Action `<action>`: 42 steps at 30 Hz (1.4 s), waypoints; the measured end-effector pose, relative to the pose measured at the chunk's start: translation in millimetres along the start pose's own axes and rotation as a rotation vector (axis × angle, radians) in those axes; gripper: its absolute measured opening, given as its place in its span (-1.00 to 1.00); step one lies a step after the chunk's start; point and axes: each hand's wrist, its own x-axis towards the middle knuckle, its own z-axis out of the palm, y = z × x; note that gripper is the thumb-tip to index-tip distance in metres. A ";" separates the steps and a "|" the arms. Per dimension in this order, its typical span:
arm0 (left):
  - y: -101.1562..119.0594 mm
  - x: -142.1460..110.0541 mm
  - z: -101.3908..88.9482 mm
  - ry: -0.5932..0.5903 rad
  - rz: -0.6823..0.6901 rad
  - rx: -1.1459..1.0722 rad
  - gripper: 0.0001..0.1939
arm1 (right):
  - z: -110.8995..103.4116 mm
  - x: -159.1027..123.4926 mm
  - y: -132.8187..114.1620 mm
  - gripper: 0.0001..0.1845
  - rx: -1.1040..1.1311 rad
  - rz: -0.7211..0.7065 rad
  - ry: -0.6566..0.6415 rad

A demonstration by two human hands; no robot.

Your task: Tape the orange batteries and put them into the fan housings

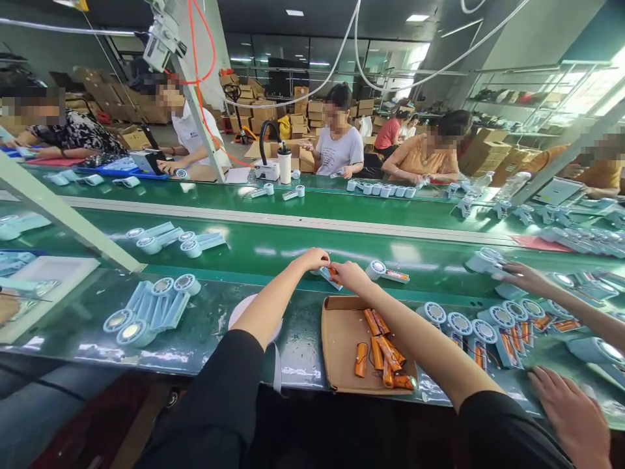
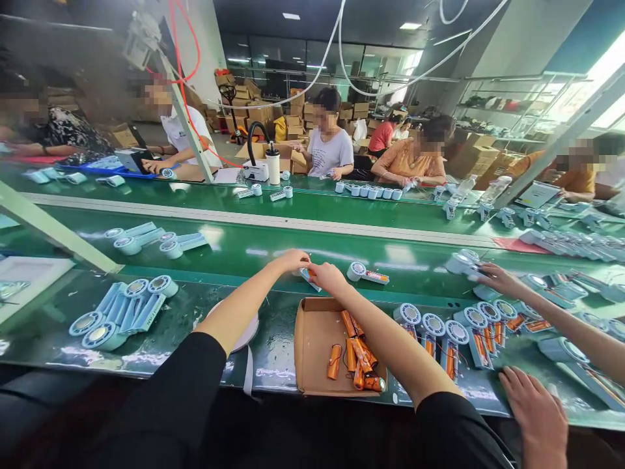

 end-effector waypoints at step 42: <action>17.4 -274.5 77.6 0.933 -0.342 -0.658 -0.26 | 20.9 -195.7 -41.9 -0.54 -0.008 0.298 -0.096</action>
